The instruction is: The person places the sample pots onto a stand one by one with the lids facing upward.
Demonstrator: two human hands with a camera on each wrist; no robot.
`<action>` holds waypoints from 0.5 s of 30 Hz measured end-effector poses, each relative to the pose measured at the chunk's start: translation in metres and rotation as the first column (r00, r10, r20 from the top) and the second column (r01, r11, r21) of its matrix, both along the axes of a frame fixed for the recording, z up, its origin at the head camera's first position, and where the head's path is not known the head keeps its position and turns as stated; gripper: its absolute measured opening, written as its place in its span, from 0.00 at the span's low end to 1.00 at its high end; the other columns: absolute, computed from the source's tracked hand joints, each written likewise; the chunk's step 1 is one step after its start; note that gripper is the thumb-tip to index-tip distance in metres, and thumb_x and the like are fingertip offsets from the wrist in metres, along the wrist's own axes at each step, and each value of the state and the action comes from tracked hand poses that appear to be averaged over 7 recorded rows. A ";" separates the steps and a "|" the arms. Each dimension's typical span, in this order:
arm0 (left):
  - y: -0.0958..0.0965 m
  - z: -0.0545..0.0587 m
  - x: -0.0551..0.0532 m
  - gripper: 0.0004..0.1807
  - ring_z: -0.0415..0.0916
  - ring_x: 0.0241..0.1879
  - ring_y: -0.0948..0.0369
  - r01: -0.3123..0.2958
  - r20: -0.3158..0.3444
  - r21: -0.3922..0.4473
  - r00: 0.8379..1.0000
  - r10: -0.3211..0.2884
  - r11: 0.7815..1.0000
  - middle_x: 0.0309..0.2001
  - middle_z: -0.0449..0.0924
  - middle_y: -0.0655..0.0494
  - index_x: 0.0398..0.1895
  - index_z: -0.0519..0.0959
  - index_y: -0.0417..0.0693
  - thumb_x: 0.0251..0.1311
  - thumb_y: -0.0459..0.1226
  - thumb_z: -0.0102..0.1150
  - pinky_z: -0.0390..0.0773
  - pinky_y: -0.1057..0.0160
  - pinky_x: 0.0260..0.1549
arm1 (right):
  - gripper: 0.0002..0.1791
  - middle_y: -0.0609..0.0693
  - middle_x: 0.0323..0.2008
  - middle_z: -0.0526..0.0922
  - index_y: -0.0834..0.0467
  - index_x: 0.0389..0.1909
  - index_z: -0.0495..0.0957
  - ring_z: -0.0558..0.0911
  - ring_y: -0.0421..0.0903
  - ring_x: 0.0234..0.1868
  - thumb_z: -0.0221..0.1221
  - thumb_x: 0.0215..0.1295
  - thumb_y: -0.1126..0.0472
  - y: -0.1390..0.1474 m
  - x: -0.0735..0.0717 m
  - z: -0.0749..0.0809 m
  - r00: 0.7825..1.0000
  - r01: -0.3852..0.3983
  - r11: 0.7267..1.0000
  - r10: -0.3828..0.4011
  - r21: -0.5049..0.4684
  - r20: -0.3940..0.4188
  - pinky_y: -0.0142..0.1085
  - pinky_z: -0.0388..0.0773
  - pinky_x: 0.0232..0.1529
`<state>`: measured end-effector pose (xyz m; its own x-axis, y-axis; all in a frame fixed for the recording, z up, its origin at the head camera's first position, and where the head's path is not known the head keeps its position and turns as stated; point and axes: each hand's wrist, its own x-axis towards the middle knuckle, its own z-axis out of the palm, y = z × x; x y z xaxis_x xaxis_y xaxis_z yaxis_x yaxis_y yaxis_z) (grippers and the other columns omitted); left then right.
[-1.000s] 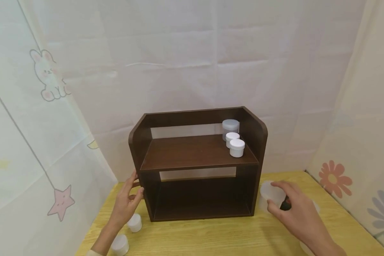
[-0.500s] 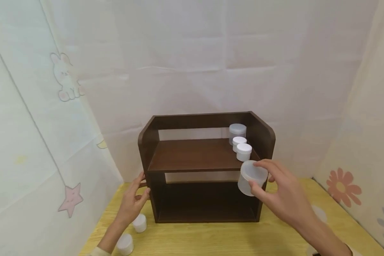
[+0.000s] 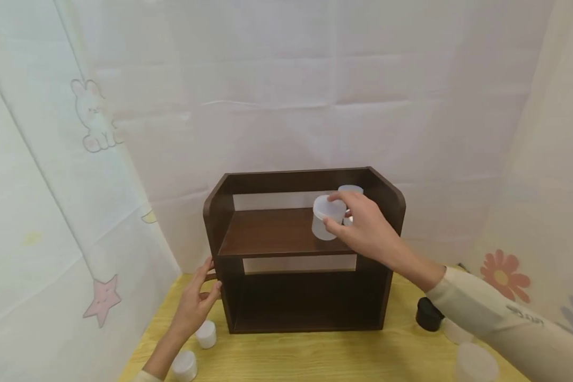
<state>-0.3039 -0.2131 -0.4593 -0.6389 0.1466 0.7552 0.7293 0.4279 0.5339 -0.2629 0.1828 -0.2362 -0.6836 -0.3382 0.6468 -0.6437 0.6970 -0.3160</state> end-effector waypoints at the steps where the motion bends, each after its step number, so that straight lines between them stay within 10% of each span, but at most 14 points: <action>1: -0.001 0.000 0.000 0.39 0.76 0.56 0.46 -0.002 0.001 0.001 1.000 0.002 1.000 0.66 0.70 0.46 0.81 0.57 0.48 0.70 0.29 0.60 0.87 0.59 0.31 | 0.21 0.58 0.58 0.77 0.61 0.58 0.77 0.81 0.55 0.45 0.67 0.68 0.57 -0.004 -0.008 0.005 1.000 0.001 1.000 -0.001 0.007 0.026 0.49 0.84 0.41; 15: -0.002 0.002 -0.003 0.41 0.77 0.54 0.47 -0.019 -0.040 0.005 0.999 0.019 1.000 0.65 0.71 0.45 0.81 0.57 0.51 0.68 0.27 0.61 0.86 0.62 0.29 | 0.26 0.67 0.58 0.74 0.66 0.64 0.72 0.76 0.59 0.49 0.62 0.71 0.57 -0.020 -0.102 0.021 0.969 0.069 0.978 -0.112 0.194 0.219 0.49 0.80 0.41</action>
<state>-0.3068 -0.2148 -0.4576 -0.6109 0.1313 0.7807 0.7417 0.4399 0.5064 -0.3653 0.1633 -0.2148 -0.8388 -0.3665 0.4026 -0.5011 0.8088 -0.3078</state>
